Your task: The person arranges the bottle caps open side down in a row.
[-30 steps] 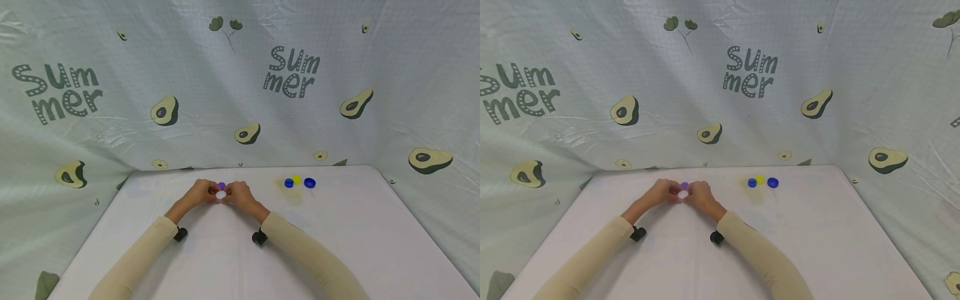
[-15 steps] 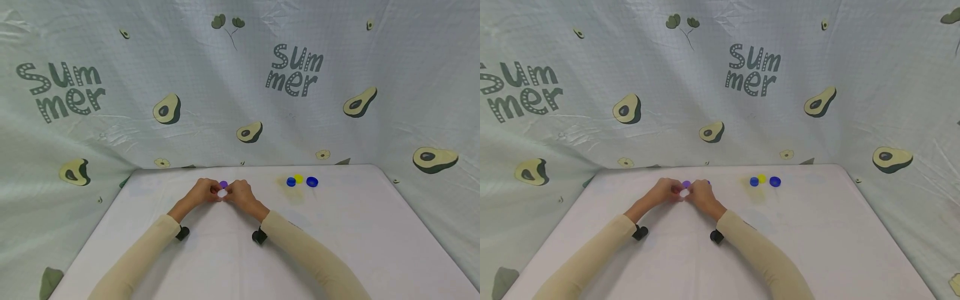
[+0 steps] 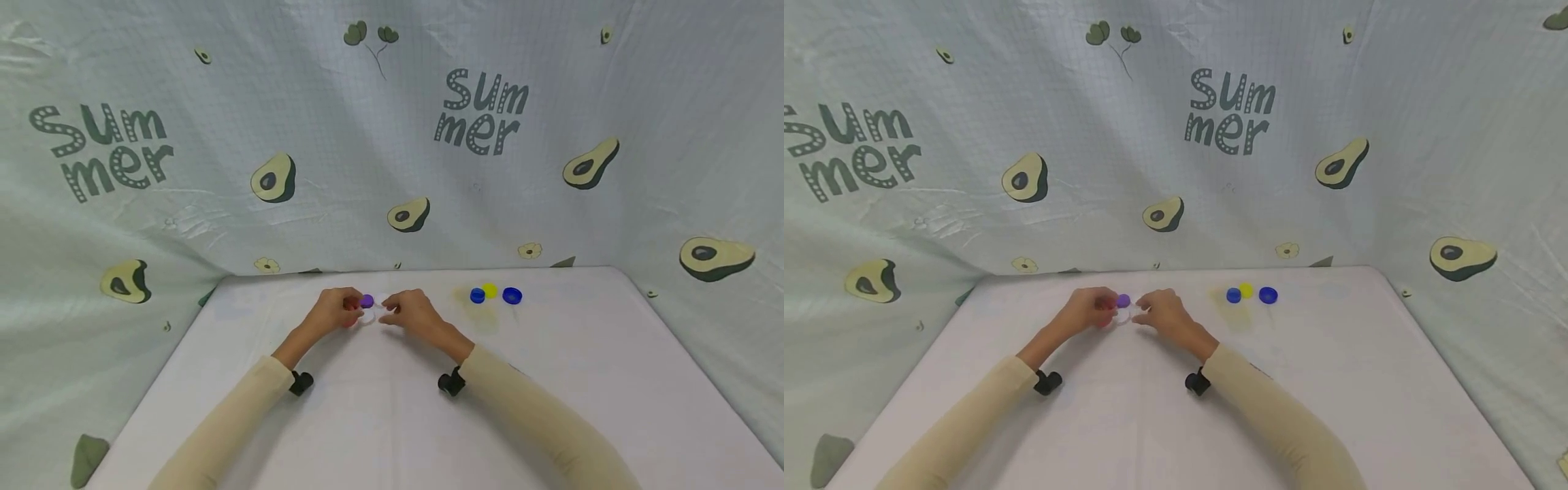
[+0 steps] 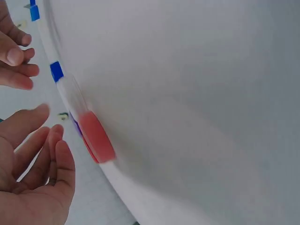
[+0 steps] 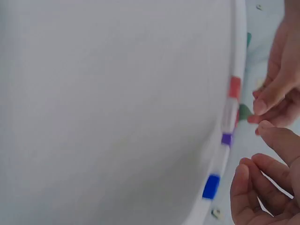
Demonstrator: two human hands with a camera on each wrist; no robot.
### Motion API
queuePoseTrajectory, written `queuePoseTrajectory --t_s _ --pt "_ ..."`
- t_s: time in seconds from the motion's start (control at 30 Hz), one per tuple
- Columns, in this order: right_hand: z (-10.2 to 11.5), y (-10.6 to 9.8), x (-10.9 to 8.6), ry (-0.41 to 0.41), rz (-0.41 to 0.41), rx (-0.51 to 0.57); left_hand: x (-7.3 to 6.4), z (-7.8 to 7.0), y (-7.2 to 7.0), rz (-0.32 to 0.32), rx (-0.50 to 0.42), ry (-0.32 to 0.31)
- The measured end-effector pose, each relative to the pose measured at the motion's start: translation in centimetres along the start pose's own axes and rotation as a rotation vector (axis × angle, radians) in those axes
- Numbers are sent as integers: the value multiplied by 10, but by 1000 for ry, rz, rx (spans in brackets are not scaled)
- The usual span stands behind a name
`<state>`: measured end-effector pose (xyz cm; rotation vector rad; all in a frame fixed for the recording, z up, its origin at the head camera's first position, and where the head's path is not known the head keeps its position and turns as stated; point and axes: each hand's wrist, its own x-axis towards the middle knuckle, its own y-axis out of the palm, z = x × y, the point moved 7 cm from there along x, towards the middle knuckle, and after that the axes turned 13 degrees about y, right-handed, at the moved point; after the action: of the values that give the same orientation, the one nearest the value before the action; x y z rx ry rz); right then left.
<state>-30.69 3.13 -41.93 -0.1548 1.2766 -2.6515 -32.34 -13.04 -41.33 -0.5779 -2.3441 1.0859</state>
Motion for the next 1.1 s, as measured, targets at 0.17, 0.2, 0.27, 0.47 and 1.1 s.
queuePoseTrajectory --t_s 0.17,0.2,0.27,0.47,1.1 --pt "-44 -40 -17 94 -20 26 12 -28 12 -51 -40 69" --pt "-53 -48 -20 101 -31 22 15 -34 16 -49 -55 86" --pt "-69 -65 -26 109 -51 21 23 -47 24 -44 -85 133" --pt "-107 -111 -40 85 -123 51 53 -71 50 -20 -175 173" --pt "-158 -134 -16 36 16 -147 150 -93 147 89 -275 -54"
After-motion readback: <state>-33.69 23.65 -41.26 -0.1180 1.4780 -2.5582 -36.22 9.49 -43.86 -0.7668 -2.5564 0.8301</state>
